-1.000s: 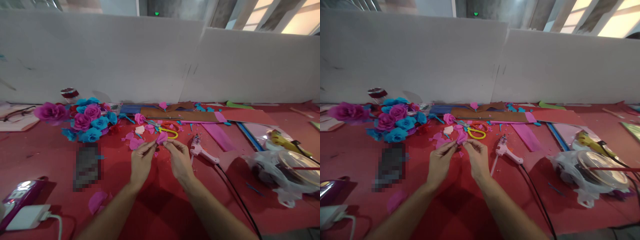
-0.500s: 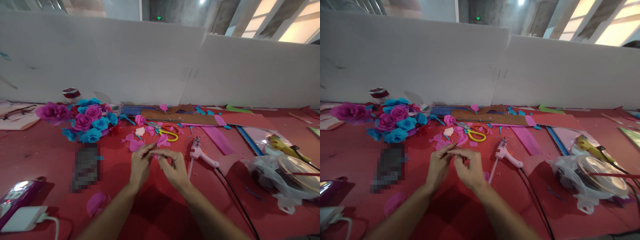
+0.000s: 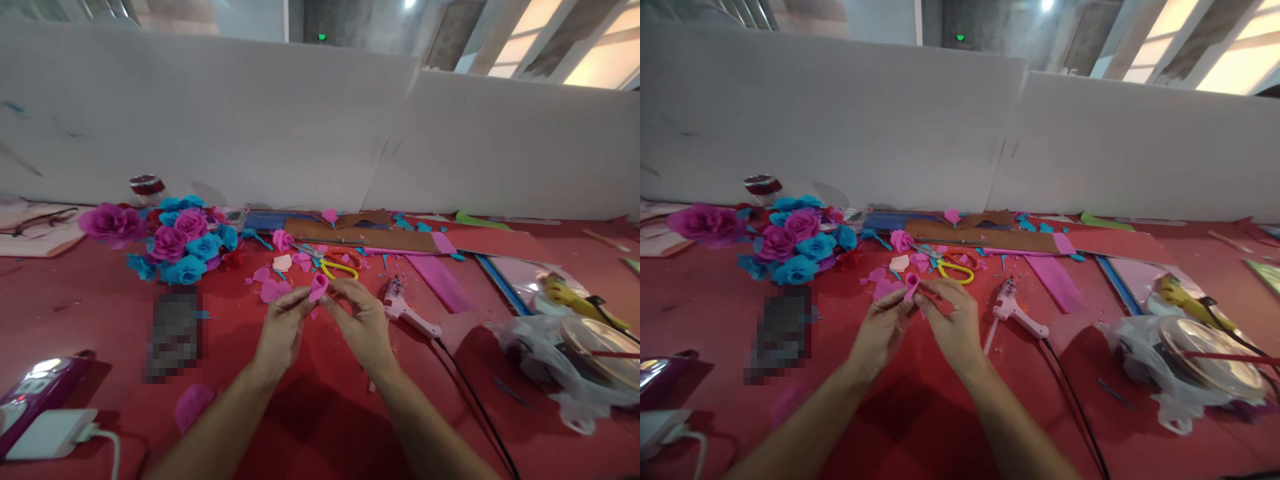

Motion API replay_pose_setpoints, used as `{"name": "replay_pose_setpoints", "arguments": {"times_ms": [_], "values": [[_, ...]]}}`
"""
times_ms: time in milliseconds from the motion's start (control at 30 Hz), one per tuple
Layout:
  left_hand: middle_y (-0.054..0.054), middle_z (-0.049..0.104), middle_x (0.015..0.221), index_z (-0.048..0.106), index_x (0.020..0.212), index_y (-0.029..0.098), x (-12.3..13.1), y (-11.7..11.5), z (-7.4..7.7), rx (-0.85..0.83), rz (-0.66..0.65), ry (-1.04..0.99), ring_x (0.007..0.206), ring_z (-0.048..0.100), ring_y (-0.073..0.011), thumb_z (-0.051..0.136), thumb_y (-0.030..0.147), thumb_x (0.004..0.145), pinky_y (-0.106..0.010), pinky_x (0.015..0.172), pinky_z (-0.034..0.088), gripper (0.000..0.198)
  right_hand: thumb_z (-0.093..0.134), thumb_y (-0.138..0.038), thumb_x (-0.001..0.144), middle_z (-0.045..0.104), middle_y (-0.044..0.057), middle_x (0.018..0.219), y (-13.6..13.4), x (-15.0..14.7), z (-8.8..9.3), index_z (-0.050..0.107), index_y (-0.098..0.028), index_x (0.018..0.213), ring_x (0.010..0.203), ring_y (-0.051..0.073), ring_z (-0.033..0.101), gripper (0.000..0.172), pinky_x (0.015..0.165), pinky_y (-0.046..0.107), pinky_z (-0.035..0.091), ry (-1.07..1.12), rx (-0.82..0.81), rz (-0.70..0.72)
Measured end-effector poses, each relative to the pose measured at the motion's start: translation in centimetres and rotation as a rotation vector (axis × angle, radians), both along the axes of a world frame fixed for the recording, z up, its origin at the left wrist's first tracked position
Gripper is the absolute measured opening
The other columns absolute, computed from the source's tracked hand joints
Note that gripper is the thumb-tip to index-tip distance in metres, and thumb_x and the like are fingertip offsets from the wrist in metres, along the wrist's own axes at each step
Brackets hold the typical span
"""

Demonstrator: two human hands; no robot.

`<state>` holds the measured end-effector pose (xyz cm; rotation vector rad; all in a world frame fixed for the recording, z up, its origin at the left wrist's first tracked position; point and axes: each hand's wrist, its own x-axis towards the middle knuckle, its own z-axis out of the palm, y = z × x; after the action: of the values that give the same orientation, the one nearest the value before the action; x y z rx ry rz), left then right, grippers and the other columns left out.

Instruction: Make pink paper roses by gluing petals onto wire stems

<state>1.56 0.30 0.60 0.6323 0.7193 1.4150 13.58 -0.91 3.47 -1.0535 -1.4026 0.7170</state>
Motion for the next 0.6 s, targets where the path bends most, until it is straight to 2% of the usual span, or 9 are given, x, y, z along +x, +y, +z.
{"name": "replay_pose_setpoints", "arguments": {"times_ms": [67, 200, 367, 500, 600], "values": [[-0.002, 0.073, 0.075, 0.077, 0.073, 0.023, 0.3, -0.1, -0.2, 0.023, 0.007, 0.057, 0.074, 0.065, -0.0127, 0.08, 0.018, 0.056, -0.025, 0.077, 0.05, 0.018, 0.066, -0.019, 0.077, 0.068, 0.004, 0.085, -0.1, 0.0, -0.1, 0.074, -0.025, 0.087, 0.081, 0.018, 0.061, 0.014, 0.076, 0.032, 0.049, 0.028, -0.001, 0.036], [-0.002, 0.071, 0.079, 0.077, 0.072, 0.024, 0.3, -0.3, -0.5, 0.095, 0.117, 0.179, 0.077, 0.064, -0.0139, 0.078, 0.019, 0.059, -0.026, 0.075, 0.05, 0.014, 0.067, -0.018, 0.075, 0.068, 0.004, 0.085, -0.4, -0.2, -0.3, 0.073, -0.023, 0.083, 0.081, 0.018, 0.061, 0.011, 0.077, 0.033, 0.049, 0.051, -0.009, 0.016], [-0.002, 0.071, 0.082, 0.078, 0.079, 0.026, 0.0, -0.9, -0.9, 0.19, 0.172, 0.319, 0.079, 0.062, -0.0148, 0.073, 0.019, 0.065, -0.026, 0.073, 0.051, 0.016, 0.066, -0.018, 0.075, 0.067, 0.003, 0.087, -0.6, -0.6, -0.7, 0.072, -0.024, 0.084, 0.085, 0.018, 0.061, 0.012, 0.082, 0.033, 0.048, 0.096, -0.01, -0.005], [-0.002, 0.073, 0.087, 0.078, 0.078, 0.027, 0.2, -1.3, -1.1, 0.217, 0.197, 0.324, 0.085, 0.064, -0.0167, 0.073, 0.019, 0.067, -0.028, 0.078, 0.051, 0.015, 0.067, -0.02, 0.076, 0.066, 0.003, 0.088, -0.9, -1.1, -0.8, 0.07, -0.023, 0.082, 0.087, 0.019, 0.06, 0.008, 0.084, 0.035, 0.047, 0.131, -0.021, -0.033], [-0.004, 0.074, 0.087, 0.077, 0.077, 0.025, 0.4, -1.3, -1.1, 0.178, 0.155, 0.264, 0.085, 0.066, -0.0188, 0.073, 0.02, 0.066, -0.031, 0.081, 0.051, 0.013, 0.067, -0.022, 0.076, 0.065, 0.003, 0.085, -1.0, -1.3, -0.8, 0.069, -0.023, 0.081, 0.084, 0.018, 0.059, 0.006, 0.082, 0.033, 0.047, 0.133, -0.033, -0.058]]}}
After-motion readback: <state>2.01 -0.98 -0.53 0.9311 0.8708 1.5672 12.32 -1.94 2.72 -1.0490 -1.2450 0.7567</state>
